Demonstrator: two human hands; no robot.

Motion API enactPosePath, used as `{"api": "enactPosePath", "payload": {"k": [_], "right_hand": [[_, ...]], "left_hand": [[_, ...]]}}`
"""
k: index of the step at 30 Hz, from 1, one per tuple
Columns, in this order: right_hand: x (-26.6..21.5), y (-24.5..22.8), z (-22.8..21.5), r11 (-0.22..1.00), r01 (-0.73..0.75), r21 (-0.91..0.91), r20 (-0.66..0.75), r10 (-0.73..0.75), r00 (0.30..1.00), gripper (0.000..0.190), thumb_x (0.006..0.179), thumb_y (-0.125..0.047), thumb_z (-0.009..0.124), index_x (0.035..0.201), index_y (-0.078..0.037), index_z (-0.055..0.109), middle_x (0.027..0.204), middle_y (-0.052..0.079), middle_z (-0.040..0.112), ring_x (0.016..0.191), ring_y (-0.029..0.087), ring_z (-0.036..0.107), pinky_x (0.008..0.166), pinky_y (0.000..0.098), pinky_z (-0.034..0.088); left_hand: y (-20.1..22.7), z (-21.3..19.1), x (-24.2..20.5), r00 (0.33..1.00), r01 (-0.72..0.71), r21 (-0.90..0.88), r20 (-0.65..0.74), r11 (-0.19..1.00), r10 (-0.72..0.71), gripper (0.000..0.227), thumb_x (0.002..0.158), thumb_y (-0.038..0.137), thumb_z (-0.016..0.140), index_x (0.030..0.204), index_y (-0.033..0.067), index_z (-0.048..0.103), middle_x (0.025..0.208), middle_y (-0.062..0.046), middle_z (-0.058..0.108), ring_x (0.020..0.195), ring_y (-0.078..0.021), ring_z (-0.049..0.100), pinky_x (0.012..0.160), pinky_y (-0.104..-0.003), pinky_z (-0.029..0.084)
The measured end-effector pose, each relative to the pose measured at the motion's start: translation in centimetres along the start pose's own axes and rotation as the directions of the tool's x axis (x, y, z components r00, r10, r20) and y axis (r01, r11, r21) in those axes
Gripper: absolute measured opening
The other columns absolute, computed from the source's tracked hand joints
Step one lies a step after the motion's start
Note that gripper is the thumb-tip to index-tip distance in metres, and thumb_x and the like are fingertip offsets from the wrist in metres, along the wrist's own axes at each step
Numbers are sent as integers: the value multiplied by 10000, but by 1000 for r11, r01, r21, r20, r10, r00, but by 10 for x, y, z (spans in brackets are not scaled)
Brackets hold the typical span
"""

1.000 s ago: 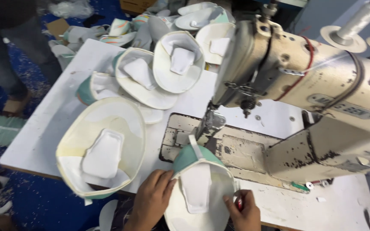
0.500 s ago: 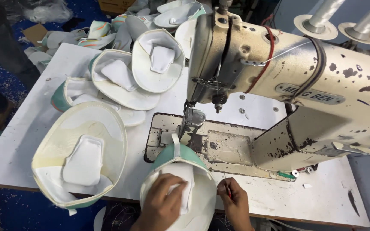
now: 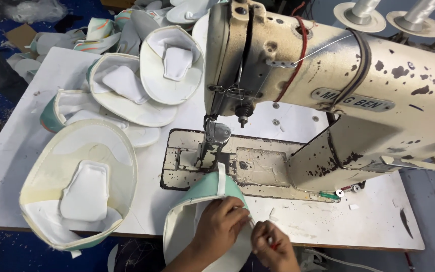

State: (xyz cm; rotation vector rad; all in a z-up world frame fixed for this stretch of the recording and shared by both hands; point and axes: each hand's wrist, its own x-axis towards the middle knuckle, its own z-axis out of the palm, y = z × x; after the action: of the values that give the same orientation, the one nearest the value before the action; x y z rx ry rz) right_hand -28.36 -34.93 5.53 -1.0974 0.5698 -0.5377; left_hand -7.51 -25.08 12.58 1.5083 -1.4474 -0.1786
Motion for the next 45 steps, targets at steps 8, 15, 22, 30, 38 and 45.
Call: {"api": "enactPosePath", "payload": {"k": [8,15,22,30,38,45], "right_hand": [[-5,-53,31,625,-125,-771,-138,28,990,308,820,-89,733,1109,-41,634,741,118,689,698,204,639,689,317,533],[-2,-67,67,429,-146,-892,-137,51,989,408,871,-300,735,1178,-76,589,906,170,765,847,294,788,754,382,586],[3,-54,77,369,-5,-929,-72,-169,983,526,843,-373,762,1114,-9,496,838,187,754,732,331,784,611,418,609],[14,-71,87,311,-114,-944,-114,18,993,416,910,-398,700,1120,-81,532,820,148,773,735,362,757,625,428,579],[27,-43,60,706,-296,-643,-304,120,945,214,1010,-249,593,1006,-36,580,617,44,503,555,119,423,513,296,349],[14,-13,46,863,-30,-504,-303,-145,942,307,874,-92,769,1062,-6,542,797,-13,525,689,73,463,566,236,386]], "left_hand": [[-19,9,-17,926,198,-396,-225,897,-303,28,978,35,643,958,24,627,863,-75,692,741,-161,708,663,-305,571],[-31,16,-35,872,248,-837,-26,487,-490,150,1030,105,626,927,20,558,822,-55,628,663,-92,603,586,-249,501],[-26,5,-35,857,275,-836,-11,475,-515,157,1007,118,631,914,23,548,832,-59,636,538,-68,507,489,-227,411],[-29,8,-39,869,317,-818,47,481,-493,157,1018,98,630,904,23,553,804,-53,626,530,-52,459,471,-220,389],[-32,9,-38,885,308,-900,152,308,-441,155,1042,62,592,928,59,488,781,-23,557,571,-45,436,487,-198,355],[-45,-82,-53,782,375,-443,-322,815,-534,85,1002,104,671,993,30,630,883,-55,671,757,-129,649,694,-292,558]]}}
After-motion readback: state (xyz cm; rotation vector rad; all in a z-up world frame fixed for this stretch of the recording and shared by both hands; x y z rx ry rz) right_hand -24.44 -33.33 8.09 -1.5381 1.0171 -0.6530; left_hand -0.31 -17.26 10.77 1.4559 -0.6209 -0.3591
